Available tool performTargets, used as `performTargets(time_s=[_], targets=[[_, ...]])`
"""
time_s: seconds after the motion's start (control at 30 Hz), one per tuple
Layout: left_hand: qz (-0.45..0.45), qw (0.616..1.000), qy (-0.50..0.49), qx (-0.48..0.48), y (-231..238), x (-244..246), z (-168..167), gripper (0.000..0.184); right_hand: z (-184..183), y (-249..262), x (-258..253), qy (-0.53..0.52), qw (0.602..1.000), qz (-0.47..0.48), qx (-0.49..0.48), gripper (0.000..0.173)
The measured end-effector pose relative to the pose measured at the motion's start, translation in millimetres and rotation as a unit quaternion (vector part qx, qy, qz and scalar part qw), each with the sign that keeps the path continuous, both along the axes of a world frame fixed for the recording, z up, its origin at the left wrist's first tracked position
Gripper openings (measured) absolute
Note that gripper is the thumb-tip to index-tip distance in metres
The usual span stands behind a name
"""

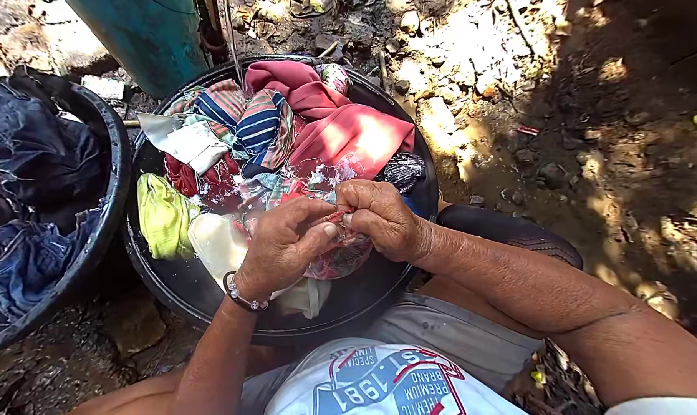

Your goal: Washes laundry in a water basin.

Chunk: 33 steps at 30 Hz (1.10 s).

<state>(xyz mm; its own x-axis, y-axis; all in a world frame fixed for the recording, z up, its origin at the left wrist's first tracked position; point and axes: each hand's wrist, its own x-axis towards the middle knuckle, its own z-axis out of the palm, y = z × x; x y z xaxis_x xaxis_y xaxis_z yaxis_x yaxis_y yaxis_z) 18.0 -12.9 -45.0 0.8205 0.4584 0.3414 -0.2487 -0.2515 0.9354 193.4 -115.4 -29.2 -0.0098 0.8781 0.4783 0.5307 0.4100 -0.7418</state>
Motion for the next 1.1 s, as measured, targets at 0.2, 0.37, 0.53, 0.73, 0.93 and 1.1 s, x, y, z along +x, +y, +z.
performTargets(time_s=[0.2,0.37,0.53,0.73,0.93,1.1], targets=[[0.025,0.999,-0.003,-0.033,-6.5,6.8,0.6,0.009,1.0,1.4,1.9,-0.114,0.992,-0.047,0.028,0.018],[0.051,0.999,0.003,-0.002,-7.4,10.5,1.6,0.011,1.5,2.1,0.6,-0.093,0.994,-0.056,0.002,0.016],[0.057,0.998,0.008,0.015,-6.7,9.6,0.8,0.011,0.2,1.2,-1.5,-0.044,0.998,-0.039,-0.019,0.017],[0.066,0.998,0.009,0.018,-8.8,11.1,-1.4,0.008,1.8,0.1,-1.4,-0.027,0.999,-0.033,-0.033,0.016],[0.080,0.995,0.014,0.051,-10.6,12.4,-3.4,0.011,5.0,2.8,0.3,-0.053,0.995,-0.055,-0.072,0.017],[0.083,0.989,0.023,0.122,-9.1,14.0,-4.7,0.012,5.6,3.1,3.0,-0.032,0.994,-0.045,-0.096,0.017]])
